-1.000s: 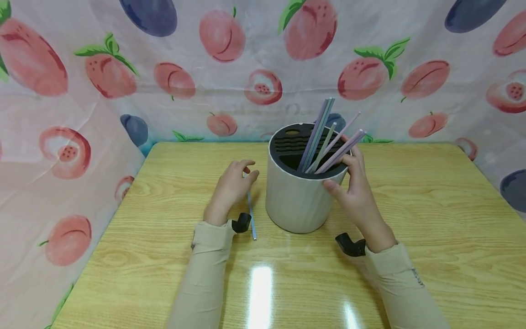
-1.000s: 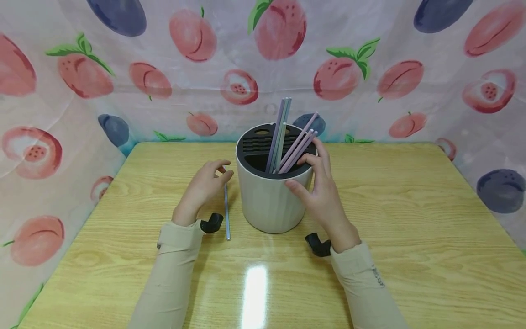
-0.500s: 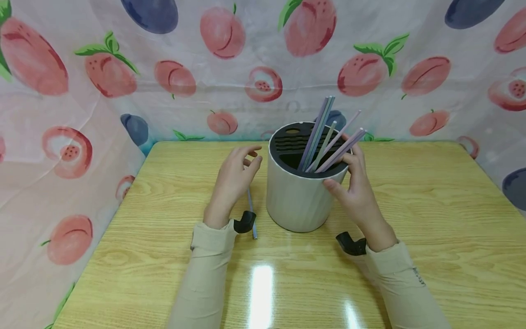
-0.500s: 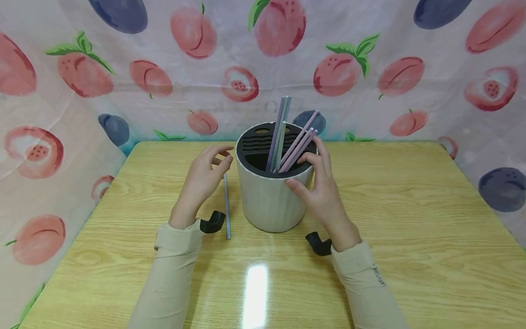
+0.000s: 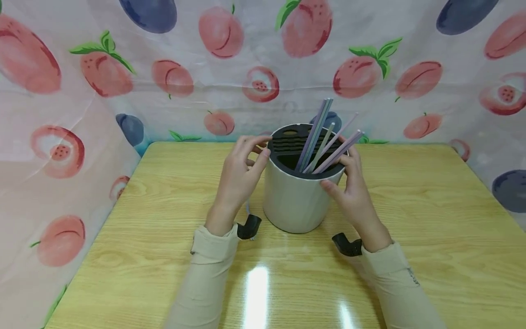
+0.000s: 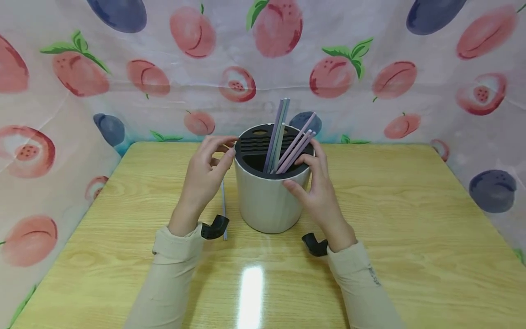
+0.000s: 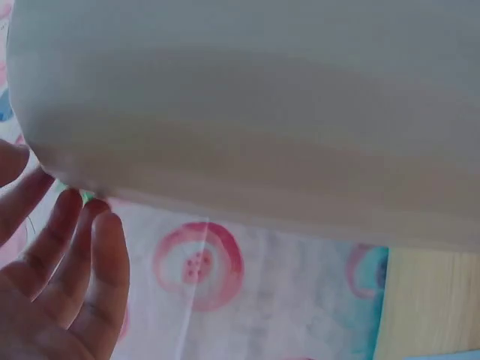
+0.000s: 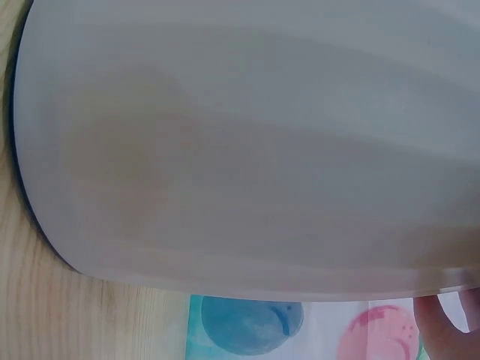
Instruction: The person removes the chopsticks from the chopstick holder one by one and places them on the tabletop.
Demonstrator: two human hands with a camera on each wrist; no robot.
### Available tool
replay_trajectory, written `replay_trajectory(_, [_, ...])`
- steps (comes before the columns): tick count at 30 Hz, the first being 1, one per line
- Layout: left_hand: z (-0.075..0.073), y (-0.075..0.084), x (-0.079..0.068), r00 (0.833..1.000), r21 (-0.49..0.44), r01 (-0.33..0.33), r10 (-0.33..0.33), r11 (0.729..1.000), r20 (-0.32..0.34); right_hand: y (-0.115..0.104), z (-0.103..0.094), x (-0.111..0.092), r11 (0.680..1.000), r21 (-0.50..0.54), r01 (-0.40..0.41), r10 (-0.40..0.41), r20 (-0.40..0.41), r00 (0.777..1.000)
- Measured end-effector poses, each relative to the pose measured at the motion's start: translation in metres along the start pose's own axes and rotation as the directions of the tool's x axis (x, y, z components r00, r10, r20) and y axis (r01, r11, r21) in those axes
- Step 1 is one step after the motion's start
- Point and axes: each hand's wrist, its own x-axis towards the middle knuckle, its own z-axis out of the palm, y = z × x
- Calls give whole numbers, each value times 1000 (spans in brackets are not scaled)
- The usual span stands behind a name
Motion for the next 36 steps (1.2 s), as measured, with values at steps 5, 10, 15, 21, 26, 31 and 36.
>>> replay_trajectory(5, [4,12,2,991,51,-123,125,991,-40,1,0,1,1000,-10,21,-21,0,1000])
replay_trajectory(10, [14,22,3,973,151,-227,230,962,-6,3,-1,1,1000,-15,14,-14,1,1000])
replay_trajectory(15, [24,27,2,976,208,-214,201,954,79,7,-2,1,1000,-11,19,-19,0,1000])
replay_trajectory(21, [34,35,-2,975,243,-213,190,946,113,10,-4,3,998,-19,52,-52,1,999])
replay_trajectory(26, [41,43,-4,973,283,-222,194,933,126,10,-5,4,998,-24,61,-60,10,998])
replay_trajectory(31, [41,44,-4,971,300,-231,201,925,130,22,-7,6,999,-11,48,-47,17,999])
replay_trajectory(36, [43,44,-2,970,295,-236,210,926,119,14,-8,8,999,3,34,-35,16,999])
